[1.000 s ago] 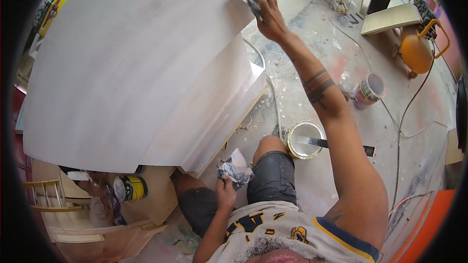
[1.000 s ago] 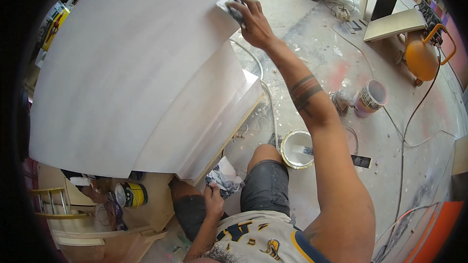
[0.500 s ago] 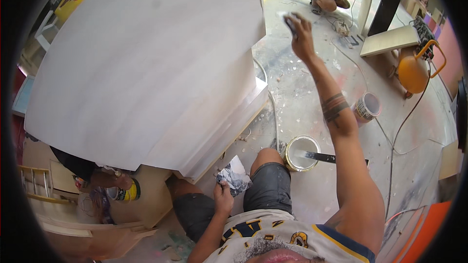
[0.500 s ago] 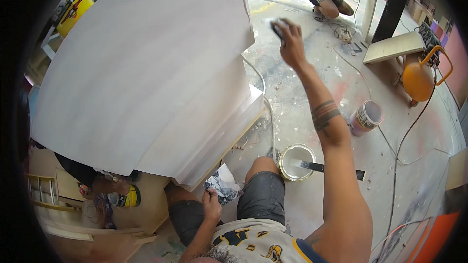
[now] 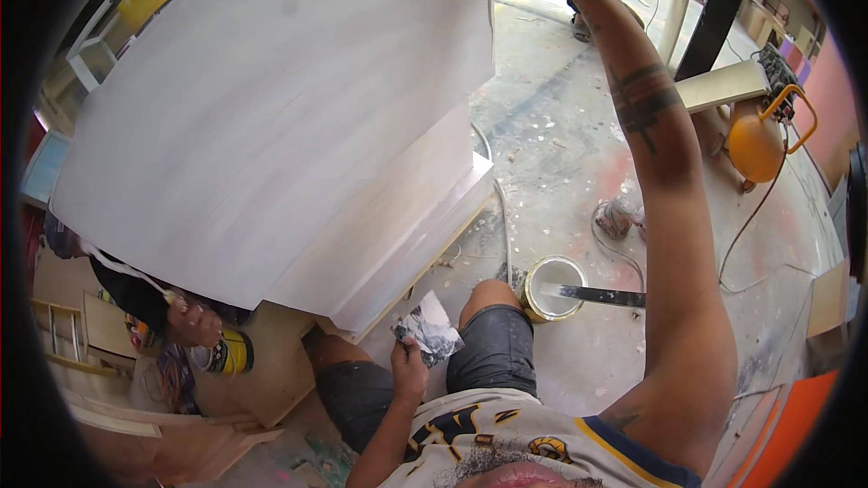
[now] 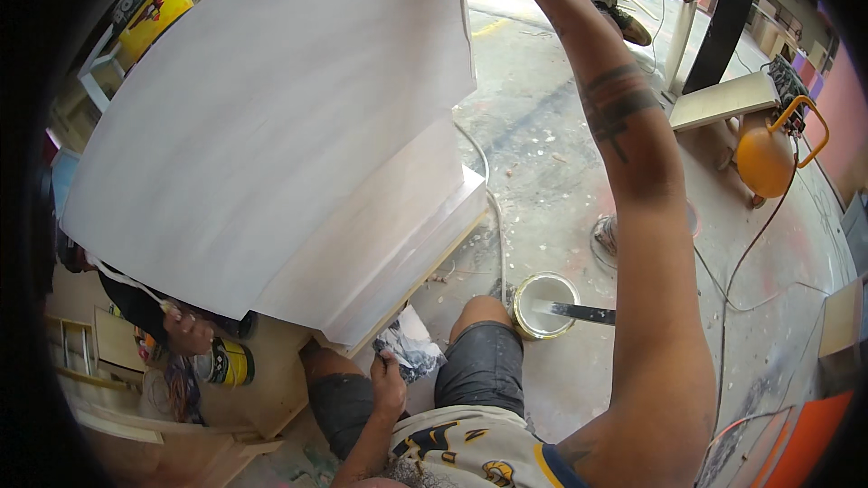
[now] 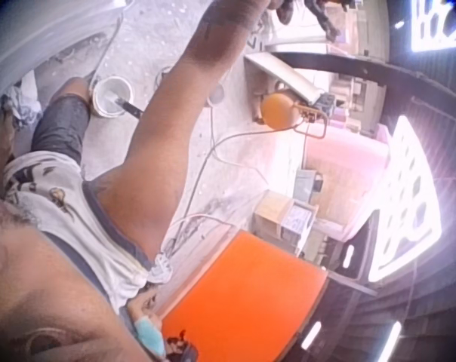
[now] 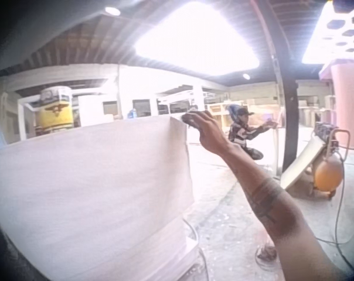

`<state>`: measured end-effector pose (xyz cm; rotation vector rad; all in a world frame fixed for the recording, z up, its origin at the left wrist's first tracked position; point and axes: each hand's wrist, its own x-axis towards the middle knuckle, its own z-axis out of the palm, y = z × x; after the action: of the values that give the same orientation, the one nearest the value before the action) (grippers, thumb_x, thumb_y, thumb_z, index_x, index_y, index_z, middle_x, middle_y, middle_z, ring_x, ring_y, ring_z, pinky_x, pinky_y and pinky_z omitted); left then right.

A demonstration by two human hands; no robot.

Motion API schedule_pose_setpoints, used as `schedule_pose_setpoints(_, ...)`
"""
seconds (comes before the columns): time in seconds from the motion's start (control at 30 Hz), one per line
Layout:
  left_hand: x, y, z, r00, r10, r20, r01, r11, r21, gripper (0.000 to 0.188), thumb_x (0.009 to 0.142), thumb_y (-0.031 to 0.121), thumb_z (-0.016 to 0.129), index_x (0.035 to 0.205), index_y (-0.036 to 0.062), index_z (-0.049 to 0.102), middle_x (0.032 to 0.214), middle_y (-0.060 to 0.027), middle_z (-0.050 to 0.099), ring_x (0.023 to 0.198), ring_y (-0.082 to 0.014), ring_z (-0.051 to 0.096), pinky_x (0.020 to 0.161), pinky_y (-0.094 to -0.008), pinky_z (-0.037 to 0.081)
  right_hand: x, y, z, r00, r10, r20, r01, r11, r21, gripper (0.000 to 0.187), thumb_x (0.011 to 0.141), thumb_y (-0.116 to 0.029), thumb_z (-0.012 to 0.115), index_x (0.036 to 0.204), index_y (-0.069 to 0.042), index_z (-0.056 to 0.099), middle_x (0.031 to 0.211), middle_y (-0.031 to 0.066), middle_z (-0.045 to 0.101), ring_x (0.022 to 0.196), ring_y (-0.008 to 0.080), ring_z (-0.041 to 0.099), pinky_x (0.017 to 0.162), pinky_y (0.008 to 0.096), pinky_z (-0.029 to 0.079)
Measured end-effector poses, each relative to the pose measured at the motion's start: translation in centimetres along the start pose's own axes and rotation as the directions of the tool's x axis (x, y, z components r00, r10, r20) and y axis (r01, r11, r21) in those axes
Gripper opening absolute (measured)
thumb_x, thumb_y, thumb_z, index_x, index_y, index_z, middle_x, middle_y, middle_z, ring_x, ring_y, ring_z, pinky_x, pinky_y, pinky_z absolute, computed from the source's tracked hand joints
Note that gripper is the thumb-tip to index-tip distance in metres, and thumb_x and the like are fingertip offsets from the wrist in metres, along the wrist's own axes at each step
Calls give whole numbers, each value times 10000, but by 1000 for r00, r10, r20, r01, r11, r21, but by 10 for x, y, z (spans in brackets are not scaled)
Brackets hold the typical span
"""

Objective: The person applies putty to a wooden structure using putty knives, scooping the compound and spreading it along the surface and edges.

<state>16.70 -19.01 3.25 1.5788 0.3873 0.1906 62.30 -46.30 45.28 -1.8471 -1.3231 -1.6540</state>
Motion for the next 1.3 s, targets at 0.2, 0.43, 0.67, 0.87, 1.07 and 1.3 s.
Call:
schedule_pose_setpoints(0.2, 3, -4, -8, 1000, -27, -12, 26, 999, -37, 496, 1075, 380, 415, 1179, -83, 560, 1081, -126, 649, 991, -172, 565, 910, -323, 445, -34, -20, 5, 999, 25, 47, -25, 1000, -6, 570, 692, 219, 467, 1165, -24, 671, 1211, 139, 656, 1160, 333, 568, 991, 421, 458)
schedule_pose_setpoints(0.43, 3, 1, 0, 994, -109, 21, 110, 987, -117, 471, 1073, 385, 426, 1160, -54, 572, 1028, -59, 622, 937, -115, 523, 865, -287, 437, -138, -38, 28, 966, 122, 229, -98, 989, -113, 677, 705, 177, 508, 1291, -145, 616, 1302, 68, 620, 1216, 307, 550, 1028, 437, 457)
schedule_pose_setpoints(0.67, 4, -24, -8, 990, -138, 40, 142, 980, -138, 448, 1066, 381, 447, 1216, -24, 566, 1150, -55, 597, 1063, -127, 507, 985, -303, 400, -244, -89, 48, 864, 300, 404, -277, 954, -117, 673, 743, 156, 542, 1320, -187, 585, 1375, 36, 569, 1285, 288, 493, 1063, 443, 396)
schedule_pose_setpoints(0.87, 6, 32, 8, 906, -381, 185, 407, 662, -630, 426, 1059, 403, 436, 1203, 40, 608, 1100, -67, 675, 1052, -202, 634, 966, -351, 496, -271, -134, 26, 757, 499, 421, -547, 837, -8, 581, 788, 137, 552, 1294, -140, 614, 1298, 83, 618, 1237, 307, 532, 1059, 424, 393)
schedule_pose_setpoints(1.07, 19, -2, -21, 716, -144, 683, 692, 17, -722, 375, 1033, 353, 496, 1253, 69, 604, 1251, -123, 644, 1158, -291, 625, 989, -423, 514, -213, -281, -24, 707, 599, 376, -700, 518, 492, 524, 796, 168, 567, 1280, -33, 587, 1304, 172, 597, 1223, 358, 557, 1017, 393, 441)
schedule_pose_setpoints(1.3, -18, 12, -12, 896, 284, 342, -41, 818, -573, 283, 968, 218, 605, 1198, 53, 617, 1134, -106, 679, 1001, -219, 685, 868, -380, 573, -203, -458, -88, 850, -122, 513, -354, 588, 727, 726, 689, 3, 680, 1390, -103, 519, 1418, 185, 478, 1332, 413, 443, 1121, 496, 373)
